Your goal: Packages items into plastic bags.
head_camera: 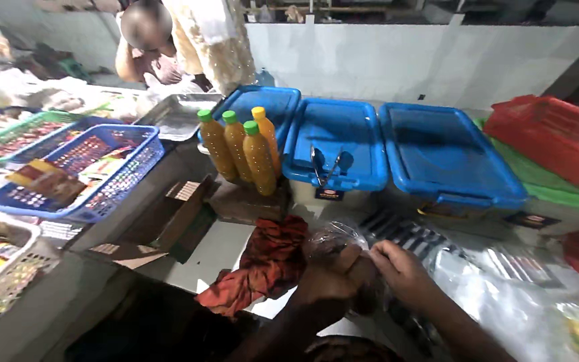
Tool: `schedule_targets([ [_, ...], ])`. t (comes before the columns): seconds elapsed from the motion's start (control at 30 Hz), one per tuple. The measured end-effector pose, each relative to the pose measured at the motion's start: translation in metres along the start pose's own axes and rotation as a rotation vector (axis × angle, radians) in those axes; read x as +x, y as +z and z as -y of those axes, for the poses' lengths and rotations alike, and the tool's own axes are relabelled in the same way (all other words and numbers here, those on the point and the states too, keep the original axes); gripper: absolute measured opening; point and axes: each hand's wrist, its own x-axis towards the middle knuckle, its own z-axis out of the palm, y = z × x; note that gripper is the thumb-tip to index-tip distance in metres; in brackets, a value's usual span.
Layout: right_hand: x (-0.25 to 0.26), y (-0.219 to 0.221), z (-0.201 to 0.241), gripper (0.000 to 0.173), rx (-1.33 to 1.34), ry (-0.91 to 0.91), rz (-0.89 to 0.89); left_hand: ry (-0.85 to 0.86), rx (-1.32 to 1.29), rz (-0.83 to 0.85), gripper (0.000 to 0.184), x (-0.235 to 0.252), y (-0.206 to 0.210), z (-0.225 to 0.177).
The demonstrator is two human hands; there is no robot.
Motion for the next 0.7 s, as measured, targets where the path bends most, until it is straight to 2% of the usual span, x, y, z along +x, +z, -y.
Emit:
schedule_targets([
  [0.07, 0.002, -0.002, 0.000, 0.035, 0.087, -0.022, 0.038, -0.057, -0.008, -0.012, 0.018, 0.001, 0.001, 0.000],
  [0.13, 0.003, -0.003, 0.001, 0.037, 0.164, -0.030, 0.065, -0.238, -0.133, -0.003, 0.021, 0.003, 0.003, -0.006],
  [0.2, 0.004, -0.002, 0.001, 0.043, 0.175, -0.045, 0.050, -0.468, -0.465, -0.033, 0.022, 0.006, 0.005, -0.009],
  [0.27, 0.002, 0.000, 0.001, 0.041, 0.117, -0.050, 0.023, -0.551, -0.794, -0.130, 0.020, 0.006, 0.013, -0.007],
  [0.33, -0.001, 0.002, 0.003, 0.038, 0.051, -0.053, 0.001, -0.506, -0.924, -0.177, 0.014, 0.003, 0.017, -0.004],
  [0.43, -0.004, 0.006, 0.010, 0.035, -0.025, -0.045, -0.034, -0.393, -0.959, -0.159, 0.010, -0.001, 0.016, -0.001],
  [0.53, -0.005, 0.008, 0.010, 0.045, -0.141, -0.087, -0.060, -0.375, -0.950, -0.088, 0.018, 0.000, 0.010, -0.007],
  [0.57, -0.006, 0.008, 0.009, 0.041, -0.155, -0.105, -0.064, -0.373, -0.917, -0.064, 0.018, 0.000, 0.009, -0.009],
  [0.63, -0.007, 0.006, 0.007, 0.021, -0.129, -0.129, -0.079, -0.350, -0.881, -0.046, 0.011, -0.002, 0.012, -0.006],
  [0.7, -0.006, -0.001, 0.005, 0.015, 0.009, -0.135, -0.065, -0.352, -0.936, -0.045, 0.009, -0.005, 0.014, 0.000],
])
